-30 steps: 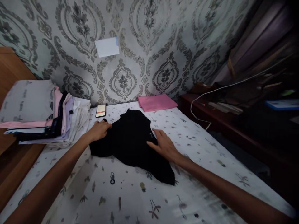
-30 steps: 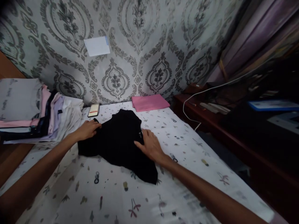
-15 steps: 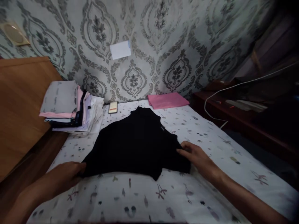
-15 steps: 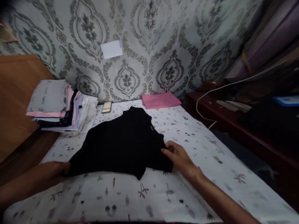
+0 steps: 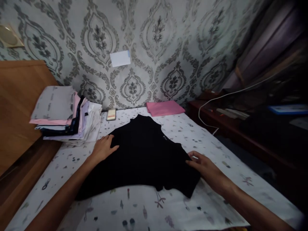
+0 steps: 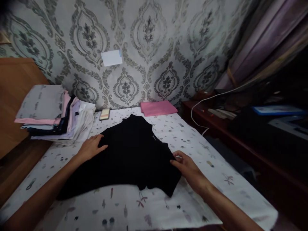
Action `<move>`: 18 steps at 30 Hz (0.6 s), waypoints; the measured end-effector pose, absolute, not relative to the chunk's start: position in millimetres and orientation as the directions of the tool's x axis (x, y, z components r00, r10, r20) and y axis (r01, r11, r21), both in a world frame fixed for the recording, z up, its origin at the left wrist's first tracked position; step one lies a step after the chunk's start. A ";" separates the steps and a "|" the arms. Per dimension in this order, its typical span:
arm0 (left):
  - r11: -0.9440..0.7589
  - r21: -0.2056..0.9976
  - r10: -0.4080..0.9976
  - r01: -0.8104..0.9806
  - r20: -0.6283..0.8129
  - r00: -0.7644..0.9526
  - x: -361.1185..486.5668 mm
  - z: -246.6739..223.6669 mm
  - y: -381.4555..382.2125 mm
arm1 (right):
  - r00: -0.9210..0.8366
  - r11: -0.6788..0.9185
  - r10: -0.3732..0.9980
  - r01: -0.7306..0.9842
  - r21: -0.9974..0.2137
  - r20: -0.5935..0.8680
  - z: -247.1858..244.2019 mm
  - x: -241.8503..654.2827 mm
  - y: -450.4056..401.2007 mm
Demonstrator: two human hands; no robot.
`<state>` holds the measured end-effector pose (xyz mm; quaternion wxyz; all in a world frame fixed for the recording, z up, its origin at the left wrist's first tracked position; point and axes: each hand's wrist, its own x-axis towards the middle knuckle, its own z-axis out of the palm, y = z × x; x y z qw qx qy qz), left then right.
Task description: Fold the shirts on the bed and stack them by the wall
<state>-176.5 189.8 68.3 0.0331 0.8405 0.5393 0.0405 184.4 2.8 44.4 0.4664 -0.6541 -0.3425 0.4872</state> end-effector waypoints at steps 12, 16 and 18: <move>-0.064 0.718 0.998 0.693 0.026 0.065 -229.9 66.4 238.1 | 0.177 -0.151 0.984 0.773 -0.617 -0.020 74.6 201.0 205.1; 0.092 0.959 0.987 0.267 -0.053 -0.150 -242.7 73.6 239.0 | 0.241 -0.314 0.950 0.713 -0.627 -0.201 75.9 165.1 299.0; 0.088 0.981 0.982 0.175 -0.056 -0.179 -245.6 73.9 237.2 | 0.240 -0.326 0.945 0.704 -0.631 -0.220 68.5 157.7 321.7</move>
